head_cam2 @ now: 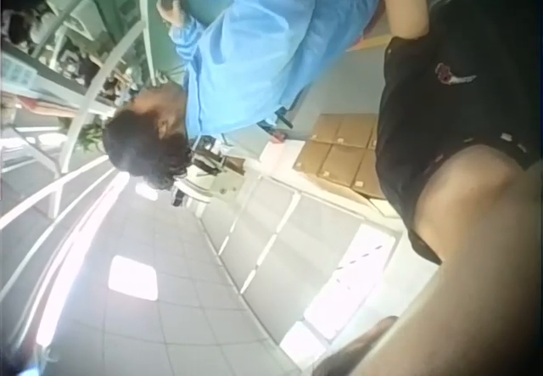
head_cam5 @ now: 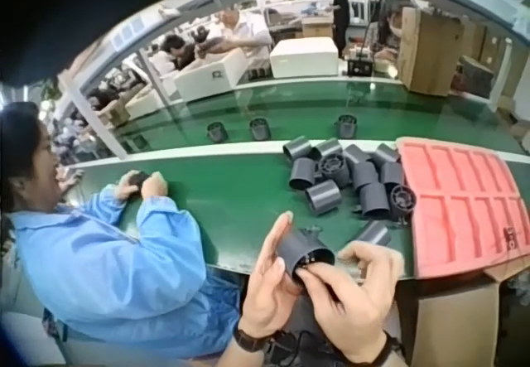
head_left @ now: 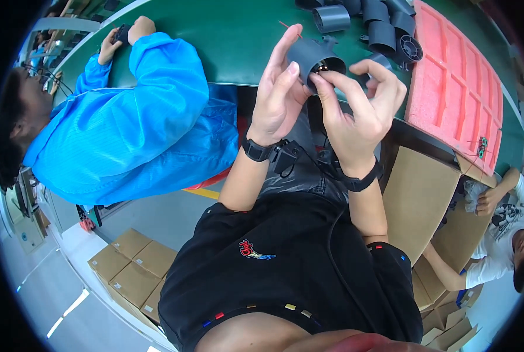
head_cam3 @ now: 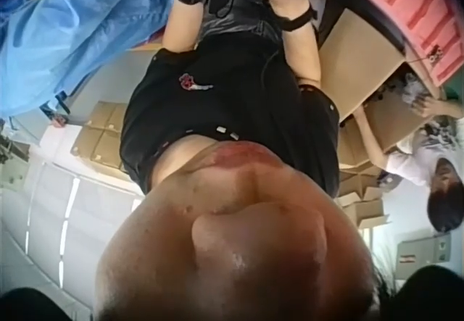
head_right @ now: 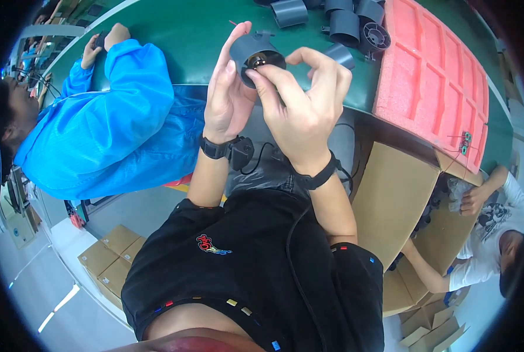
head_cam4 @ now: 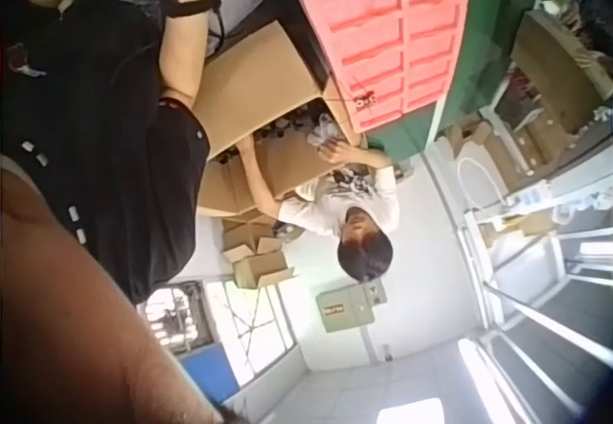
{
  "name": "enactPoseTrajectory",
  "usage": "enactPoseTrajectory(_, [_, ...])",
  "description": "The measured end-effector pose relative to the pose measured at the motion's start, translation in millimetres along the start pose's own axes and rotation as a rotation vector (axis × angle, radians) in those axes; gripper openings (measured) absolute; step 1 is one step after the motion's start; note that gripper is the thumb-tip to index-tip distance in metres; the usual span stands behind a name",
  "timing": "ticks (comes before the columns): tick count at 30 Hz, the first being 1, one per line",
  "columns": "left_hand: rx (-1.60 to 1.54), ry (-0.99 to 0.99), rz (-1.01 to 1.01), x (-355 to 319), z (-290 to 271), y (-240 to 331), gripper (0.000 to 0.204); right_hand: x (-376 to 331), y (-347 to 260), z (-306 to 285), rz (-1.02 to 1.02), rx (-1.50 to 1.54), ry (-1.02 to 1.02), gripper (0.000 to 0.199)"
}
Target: Manually assembling small components into plastic housings on a production line.
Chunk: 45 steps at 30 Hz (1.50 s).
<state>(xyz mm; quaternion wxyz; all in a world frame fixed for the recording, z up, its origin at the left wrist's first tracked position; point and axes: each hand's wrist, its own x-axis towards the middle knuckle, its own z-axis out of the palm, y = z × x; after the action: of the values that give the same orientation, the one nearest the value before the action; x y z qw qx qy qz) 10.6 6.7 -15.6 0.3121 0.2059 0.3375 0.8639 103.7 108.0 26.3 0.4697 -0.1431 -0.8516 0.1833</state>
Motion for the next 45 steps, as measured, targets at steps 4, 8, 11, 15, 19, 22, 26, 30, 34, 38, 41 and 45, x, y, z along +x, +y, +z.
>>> enactPoseTrajectory(4, [-0.095, -0.01, -0.053, -4, 6, -6, 0.064, 0, 9, -1, 0.012, 0.104, 0.05, 0.037])
enactPoseTrajectory(8, [-0.163, -0.041, -0.08, -11, 9, -15, 0.063, 2, 20, -10, 0.253, 0.375, -0.115, 0.051])
enactPoseTrajectory(11, [-0.209, -0.075, -0.073, -17, 13, -19, 0.062, 6, 30, -20, 0.483, 0.661, -0.463, 0.058])
enactPoseTrajectory(15, [-0.175, 0.012, -0.095, -14, 20, -20, 0.061, 16, 43, -25, 0.576, 0.657, -0.621, 0.055])
enactPoseTrajectory(19, [0.102, -0.09, 0.048, -5, 14, -17, 0.067, 4, 67, -22, 0.46, 0.851, -0.591, 0.053])
enactPoseTrajectory(22, [0.561, -0.021, 0.376, -2, 33, -8, 0.08, 3, 76, -41, 0.457, 1.177, -0.29, 0.049])
enactPoseTrajectory(26, [1.114, -0.074, 0.506, 11, 28, 0, 0.09, 15, 91, -53, 0.304, 0.744, -0.369, 0.046])
enactPoseTrajectory(30, [1.244, -0.139, 0.536, 10, 50, 0, 0.088, 43, 67, -53, -0.05, 0.321, -0.426, 0.036])
enactPoseTrajectory(34, [1.238, -0.191, 0.605, 33, 65, 15, 0.073, 59, 80, -53, -0.01, 0.322, -0.286, 0.022])
enactPoseTrajectory(38, [1.289, -0.311, 0.705, 99, 88, 39, 0.056, 111, 90, -85, 0.179, 0.388, -0.292, 0.017])
enactPoseTrajectory(41, [1.486, -0.33, 0.769, 182, 60, 69, 0.052, 153, 121, -136, 0.133, 0.133, -0.249, 0.03])
enactPoseTrajectory(45, [1.964, -0.298, 0.409, 320, -54, 121, 0.05, 172, 217, -241, 0.204, -0.162, -0.166, 0.024])
